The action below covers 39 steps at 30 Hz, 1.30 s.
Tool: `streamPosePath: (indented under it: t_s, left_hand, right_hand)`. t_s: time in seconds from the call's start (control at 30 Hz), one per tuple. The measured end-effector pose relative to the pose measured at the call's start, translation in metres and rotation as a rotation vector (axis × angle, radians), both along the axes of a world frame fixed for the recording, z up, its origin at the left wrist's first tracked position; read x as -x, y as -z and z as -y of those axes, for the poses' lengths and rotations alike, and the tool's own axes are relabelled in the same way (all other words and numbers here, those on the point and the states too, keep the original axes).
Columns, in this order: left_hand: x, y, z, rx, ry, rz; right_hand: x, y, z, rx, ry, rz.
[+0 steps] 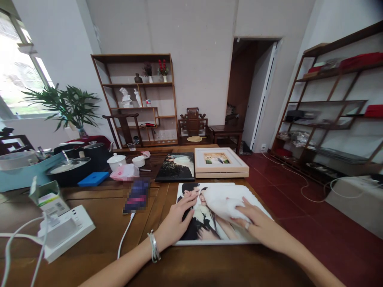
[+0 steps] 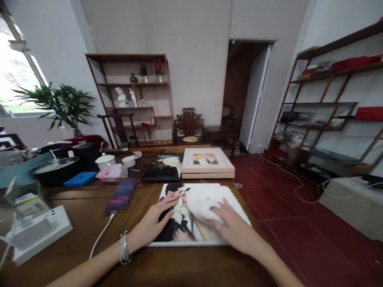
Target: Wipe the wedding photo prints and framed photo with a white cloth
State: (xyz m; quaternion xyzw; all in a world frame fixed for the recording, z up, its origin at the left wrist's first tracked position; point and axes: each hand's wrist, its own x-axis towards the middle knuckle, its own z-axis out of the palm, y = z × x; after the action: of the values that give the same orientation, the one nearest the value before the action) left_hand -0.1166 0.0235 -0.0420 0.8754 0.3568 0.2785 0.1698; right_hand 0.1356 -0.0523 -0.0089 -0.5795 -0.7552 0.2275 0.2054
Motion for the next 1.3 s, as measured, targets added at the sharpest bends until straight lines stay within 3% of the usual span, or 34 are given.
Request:
streamPosePath:
  t_s: [0.17,0.37,0.5,0.63,0.83,1.03,1.3]
  left_hand:
    - [0.000,0.003,0.000,-0.040,0.026,0.050]
    - [-0.002,-0.004,0.003,-0.033,0.033,0.065]
    - [-0.003,-0.009,0.004,0.000,0.060,0.037]
    - [-0.002,-0.009,0.004,0.007,0.064,0.024]
    - [0.000,-0.002,0.002,-0.033,0.056,0.030]
    - [0.001,0.002,0.001,-0.029,0.012,0.024]
    - [0.001,-0.001,0.002,0.003,0.017,0.020]
  right_hand:
    - [0.023,-0.011,-0.041,-0.093,-0.119,-0.133]
    - [0.060,-0.019,-0.087,-0.043,-0.253,-0.213]
    - [0.075,-0.019,-0.099,-0.054,-0.272,-0.210]
    - [0.069,-0.016,-0.095,-0.062,-0.272,-0.194]
    - [0.034,-0.017,-0.073,-0.071,-0.254,-0.161]
    - [0.003,-0.013,-0.054,-0.102,-0.135,-0.075]
    - [0.006,-0.004,-0.037,-0.160,-0.121,0.131]
